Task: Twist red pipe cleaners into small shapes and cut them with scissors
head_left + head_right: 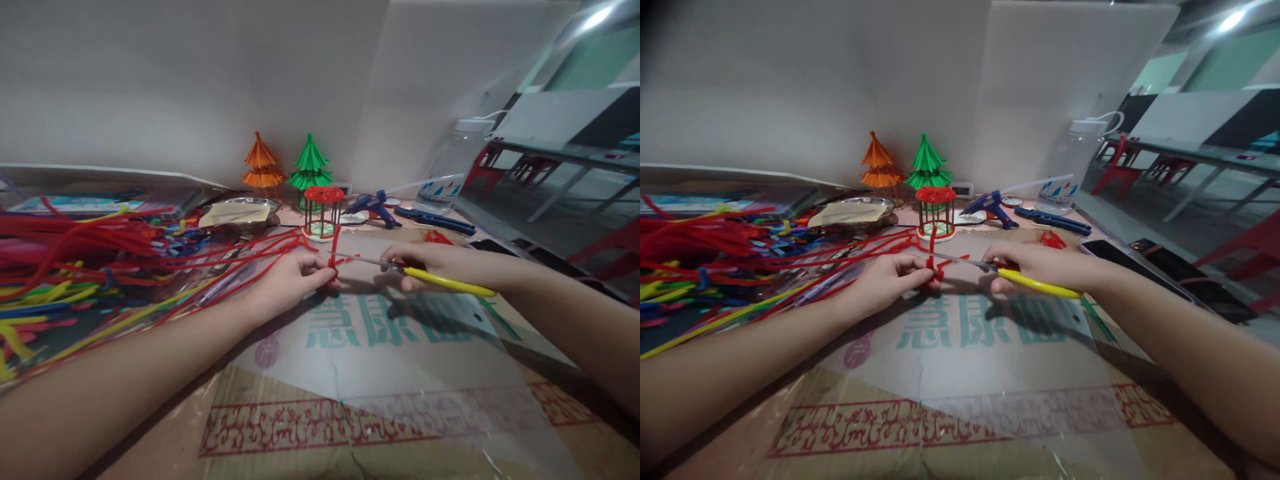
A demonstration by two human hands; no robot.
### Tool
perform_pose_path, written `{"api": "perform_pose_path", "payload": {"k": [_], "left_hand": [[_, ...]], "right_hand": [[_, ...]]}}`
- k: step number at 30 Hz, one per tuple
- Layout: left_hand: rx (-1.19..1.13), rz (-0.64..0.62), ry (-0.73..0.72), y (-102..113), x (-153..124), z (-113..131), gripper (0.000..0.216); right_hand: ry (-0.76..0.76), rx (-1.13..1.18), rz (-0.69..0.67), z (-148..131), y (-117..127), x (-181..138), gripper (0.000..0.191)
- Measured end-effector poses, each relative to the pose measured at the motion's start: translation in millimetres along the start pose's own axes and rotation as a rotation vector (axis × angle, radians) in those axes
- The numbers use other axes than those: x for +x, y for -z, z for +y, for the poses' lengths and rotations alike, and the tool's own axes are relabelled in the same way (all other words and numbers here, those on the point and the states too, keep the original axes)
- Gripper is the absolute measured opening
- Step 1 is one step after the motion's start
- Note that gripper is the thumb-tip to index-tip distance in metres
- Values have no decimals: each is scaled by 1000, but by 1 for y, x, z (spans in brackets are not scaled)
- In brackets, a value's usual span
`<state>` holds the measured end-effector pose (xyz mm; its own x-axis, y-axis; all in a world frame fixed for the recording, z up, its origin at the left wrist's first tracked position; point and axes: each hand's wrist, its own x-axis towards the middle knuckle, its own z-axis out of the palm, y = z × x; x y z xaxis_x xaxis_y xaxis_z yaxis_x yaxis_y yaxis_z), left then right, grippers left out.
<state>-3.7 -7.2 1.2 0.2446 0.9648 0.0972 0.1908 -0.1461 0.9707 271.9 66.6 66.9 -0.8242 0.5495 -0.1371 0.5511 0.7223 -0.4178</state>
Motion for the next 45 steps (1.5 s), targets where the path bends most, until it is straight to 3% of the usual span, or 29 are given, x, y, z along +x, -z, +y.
{"api": "perform_pose_path", "payload": {"k": [8,27,37,45], "left_hand": [[-24,-4,48,-1,1,2,11],[79,-63,-6,0,-1,3,20],[56,-75,-12,1,-1,2,19],[62,-76,-9,1,-1,4,18]], "right_hand": [[-8,47,-43,-9,-7,4,43],[22,118,-112,0,-6,7,44],[-46,122,-34,-5,-7,6,45],[-84,88,-47,-9,-7,6,51]]}}
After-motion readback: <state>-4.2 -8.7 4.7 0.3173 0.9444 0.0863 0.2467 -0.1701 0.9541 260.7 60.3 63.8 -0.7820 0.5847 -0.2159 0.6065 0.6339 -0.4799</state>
